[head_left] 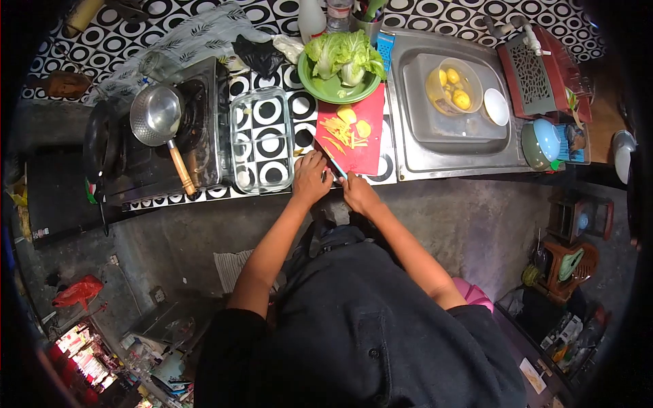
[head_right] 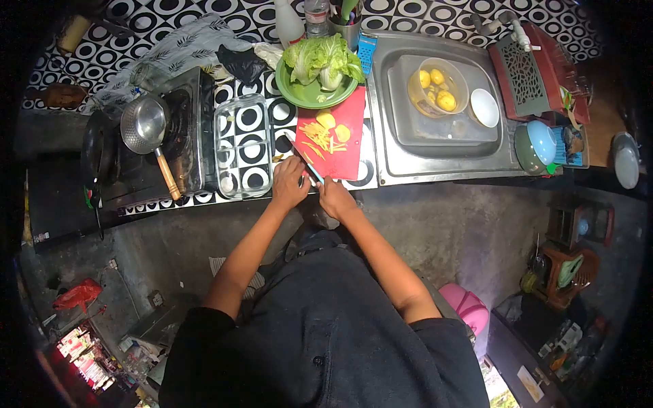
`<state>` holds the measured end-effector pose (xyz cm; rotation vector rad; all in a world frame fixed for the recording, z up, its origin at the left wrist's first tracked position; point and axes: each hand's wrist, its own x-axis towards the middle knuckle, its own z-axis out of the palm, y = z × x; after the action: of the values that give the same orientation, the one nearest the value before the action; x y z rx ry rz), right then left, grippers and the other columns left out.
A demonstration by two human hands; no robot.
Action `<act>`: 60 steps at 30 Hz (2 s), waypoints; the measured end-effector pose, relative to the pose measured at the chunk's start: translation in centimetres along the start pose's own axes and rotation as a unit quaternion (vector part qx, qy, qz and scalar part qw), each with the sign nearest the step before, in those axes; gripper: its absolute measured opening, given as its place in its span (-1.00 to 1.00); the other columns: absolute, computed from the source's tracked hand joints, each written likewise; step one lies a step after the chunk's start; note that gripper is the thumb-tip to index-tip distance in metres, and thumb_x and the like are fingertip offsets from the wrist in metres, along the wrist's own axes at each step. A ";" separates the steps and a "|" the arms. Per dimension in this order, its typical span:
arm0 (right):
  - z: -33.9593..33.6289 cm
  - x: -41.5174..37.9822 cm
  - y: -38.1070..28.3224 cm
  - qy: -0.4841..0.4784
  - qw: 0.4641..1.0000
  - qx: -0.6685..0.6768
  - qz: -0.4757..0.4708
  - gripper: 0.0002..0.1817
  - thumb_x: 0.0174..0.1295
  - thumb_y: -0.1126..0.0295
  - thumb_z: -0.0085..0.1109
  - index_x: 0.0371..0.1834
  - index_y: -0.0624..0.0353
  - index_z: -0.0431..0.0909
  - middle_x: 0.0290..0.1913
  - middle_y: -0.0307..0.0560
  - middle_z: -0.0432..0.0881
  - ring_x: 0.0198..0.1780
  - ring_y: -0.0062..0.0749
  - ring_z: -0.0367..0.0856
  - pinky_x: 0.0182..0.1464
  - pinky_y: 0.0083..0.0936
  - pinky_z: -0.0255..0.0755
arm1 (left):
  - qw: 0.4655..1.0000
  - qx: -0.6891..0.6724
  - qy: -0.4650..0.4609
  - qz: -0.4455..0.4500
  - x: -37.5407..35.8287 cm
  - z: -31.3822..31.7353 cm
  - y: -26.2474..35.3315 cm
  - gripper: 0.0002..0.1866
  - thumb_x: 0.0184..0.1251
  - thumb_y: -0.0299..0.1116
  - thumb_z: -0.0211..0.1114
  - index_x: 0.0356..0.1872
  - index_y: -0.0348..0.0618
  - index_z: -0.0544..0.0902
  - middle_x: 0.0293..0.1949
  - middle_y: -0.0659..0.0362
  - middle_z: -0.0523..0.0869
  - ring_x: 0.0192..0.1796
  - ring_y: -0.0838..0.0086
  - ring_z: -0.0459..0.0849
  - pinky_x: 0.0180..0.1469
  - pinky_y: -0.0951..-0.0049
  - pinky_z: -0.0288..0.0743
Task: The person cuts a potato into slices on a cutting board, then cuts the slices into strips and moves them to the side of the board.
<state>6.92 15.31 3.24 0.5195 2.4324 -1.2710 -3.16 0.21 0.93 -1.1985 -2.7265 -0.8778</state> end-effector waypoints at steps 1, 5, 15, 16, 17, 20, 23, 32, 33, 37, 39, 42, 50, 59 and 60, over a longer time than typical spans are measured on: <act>0.0 0.0 -0.1 -0.002 1.000 0.000 0.003 -0.58 0.58 0.19 -0.11 -0.01 0.47 0.40 -0.22 0.64 0.62 -0.07 0.57 0.60 0.03 0.25 0.41 | 1.000 -0.003 0.002 0.000 -0.1 0.0 0.0 -0.68 0.17 -0.33 0.34 -0.12 -0.34 0.68 0.04 -0.03 0.66 0.24 0.09 0.57 0.25 0.05 0.37; -0.3 0.1 -0.4 -0.009 1.000 -0.013 0.013 -0.57 0.58 0.19 -0.10 -0.02 0.48 0.43 -0.20 0.64 0.62 -0.05 0.55 0.60 0.04 0.22 0.42 | 1.000 0.004 -0.001 -0.008 -0.2 0.2 -0.1 -0.69 0.18 -0.29 0.34 -0.16 -0.33 0.71 0.05 -0.03 0.66 0.26 0.11 0.55 0.26 0.06 0.37; -0.9 0.5 -1.4 -0.018 0.998 -0.053 0.034 -0.54 0.58 0.16 -0.12 -0.06 0.50 0.47 -0.17 0.61 0.63 0.00 0.48 0.62 0.07 0.14 0.44 | 1.000 -0.015 0.006 -0.012 -0.7 0.5 -0.5 -0.67 0.17 -0.26 0.37 -0.15 -0.33 0.72 0.13 -0.04 0.65 0.32 0.11 0.53 0.30 0.04 0.34; -0.9 0.5 -1.4 -0.019 0.998 -0.056 0.034 -0.53 0.58 0.16 -0.12 -0.05 0.49 0.47 -0.16 0.61 0.63 0.00 0.49 0.62 0.07 0.14 0.44 | 1.000 -0.016 0.007 -0.010 -0.7 0.5 -0.5 -0.67 0.17 -0.26 0.38 -0.15 -0.33 0.72 0.14 -0.04 0.65 0.32 0.11 0.53 0.31 0.04 0.34; -1.0 0.5 -1.4 -0.020 0.998 -0.058 0.034 -0.53 0.59 0.15 -0.12 -0.05 0.49 0.47 -0.16 0.61 0.63 0.01 0.49 0.61 0.07 0.14 0.45 | 1.000 -0.016 0.008 -0.008 -0.7 0.4 -0.6 -0.67 0.17 -0.26 0.38 -0.15 -0.33 0.72 0.14 -0.04 0.65 0.32 0.11 0.53 0.31 0.03 0.33; -1.0 0.6 -1.4 -0.018 0.997 -0.063 0.034 -0.52 0.59 0.14 -0.12 -0.03 0.49 0.47 -0.14 0.61 0.63 0.02 0.49 0.61 0.07 0.12 0.45 | 1.000 -0.026 0.013 -0.003 -0.9 0.5 -0.8 -0.66 0.17 -0.27 0.38 -0.13 -0.33 0.72 0.16 -0.04 0.64 0.33 0.10 0.52 0.32 0.03 0.33; -0.9 0.7 -1.0 -0.015 0.998 -0.049 0.031 -0.52 0.59 0.14 -0.11 -0.02 0.49 0.47 -0.13 0.61 0.63 0.03 0.49 0.60 0.07 0.11 0.45 | 0.999 -0.036 0.008 0.001 -0.9 0.3 -1.0 -0.65 0.18 -0.28 0.38 -0.10 -0.33 0.71 0.17 -0.05 0.64 0.33 0.10 0.52 0.33 0.03 0.33; -0.7 0.6 -0.8 -0.003 0.999 -0.033 0.027 -0.54 0.58 0.16 -0.08 -0.07 0.50 0.47 -0.14 0.63 0.61 0.03 0.49 0.60 0.05 0.07 0.45 | 0.999 -0.045 0.018 0.011 -1.0 0.5 -1.2 -0.60 0.17 -0.33 0.37 0.00 -0.37 0.67 0.19 -0.09 0.62 0.34 0.02 0.50 0.42 -0.01 0.33; -0.7 0.6 -0.8 0.000 0.999 -0.028 0.027 -0.54 0.58 0.16 -0.08 -0.08 0.50 0.47 -0.15 0.63 0.61 0.03 0.49 0.60 0.05 0.06 0.45 | 0.998 -0.051 0.017 0.010 -1.1 0.6 -1.2 -0.59 0.17 -0.34 0.36 0.01 -0.38 0.66 0.19 -0.10 0.62 0.34 0.01 0.49 0.43 -0.01 0.33; -0.6 0.8 -0.5 -0.001 1.000 -0.019 0.020 -0.59 0.59 0.20 -0.05 -0.05 0.46 0.46 -0.17 0.62 0.58 0.01 0.52 0.57 0.01 0.06 0.44 | 0.997 -0.069 0.013 0.009 -1.2 0.7 -1.3 -0.54 0.15 -0.36 0.35 0.07 -0.40 0.63 0.20 -0.13 0.60 0.35 -0.02 0.48 0.46 -0.03 0.31; -0.5 0.9 -0.5 0.004 1.000 -0.015 0.019 -0.60 0.58 0.20 -0.04 -0.06 0.46 0.46 -0.17 0.62 0.58 0.01 0.52 0.57 0.01 0.06 0.44 | 0.997 -0.072 0.009 0.008 -1.1 0.7 -1.3 -0.53 0.14 -0.36 0.35 0.08 -0.41 0.62 0.21 -0.13 0.60 0.36 -0.02 0.47 0.46 -0.04 0.31; -0.4 1.1 -0.5 0.001 0.999 -0.016 0.030 -0.57 0.59 0.16 -0.04 -0.07 0.45 0.47 -0.17 0.62 0.59 0.01 0.51 0.58 0.01 0.06 0.44 | 0.997 -0.075 0.003 0.002 -1.0 0.6 -1.3 -0.51 0.14 -0.37 0.34 0.09 -0.43 0.61 0.22 -0.14 0.59 0.37 -0.02 0.46 0.48 -0.03 0.30; 0.4 4.1 -0.5 0.016 1.000 -0.009 0.006 -0.49 0.59 0.05 -0.07 -0.07 0.43 0.48 -0.16 0.62 0.60 0.00 0.49 0.60 0.01 0.04 0.46 | 0.997 -0.077 -0.009 -0.006 -1.0 0.4 -1.1 -0.49 0.15 -0.36 0.34 0.13 -0.43 0.57 0.24 -0.13 0.56 0.38 -0.03 0.44 0.51 -0.03 0.27; 0.5 6.3 -2.0 0.035 0.999 0.003 -0.012 -0.49 0.55 0.07 -0.06 -0.02 0.46 0.49 -0.05 0.62 0.61 0.08 0.47 0.60 0.11 0.11 0.45 | 0.996 -0.082 -0.024 -0.009 -1.1 0.3 -1.2 -0.41 0.06 -0.39 0.33 0.17 -0.47 0.55 0.28 -0.15 0.54 0.42 -0.04 0.39 0.52 0.04 0.26; 0.7 6.7 -2.2 0.045 0.999 0.010 -0.019 -0.49 0.55 0.06 -0.06 -0.03 0.46 0.49 -0.05 0.62 0.61 0.08 0.47 0.60 0.10 0.11 0.45 | 0.996 -0.079 -0.027 -0.011 -1.1 0.3 -1.2 -0.41 0.06 -0.39 0.33 0.16 -0.48 0.55 0.28 -0.15 0.54 0.42 -0.04 0.39 0.53 0.05 0.26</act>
<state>0.16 14.63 1.35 0.5499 2.5155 -1.3151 -3.17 -1.07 -0.20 -1.2380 -2.7624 -1.0964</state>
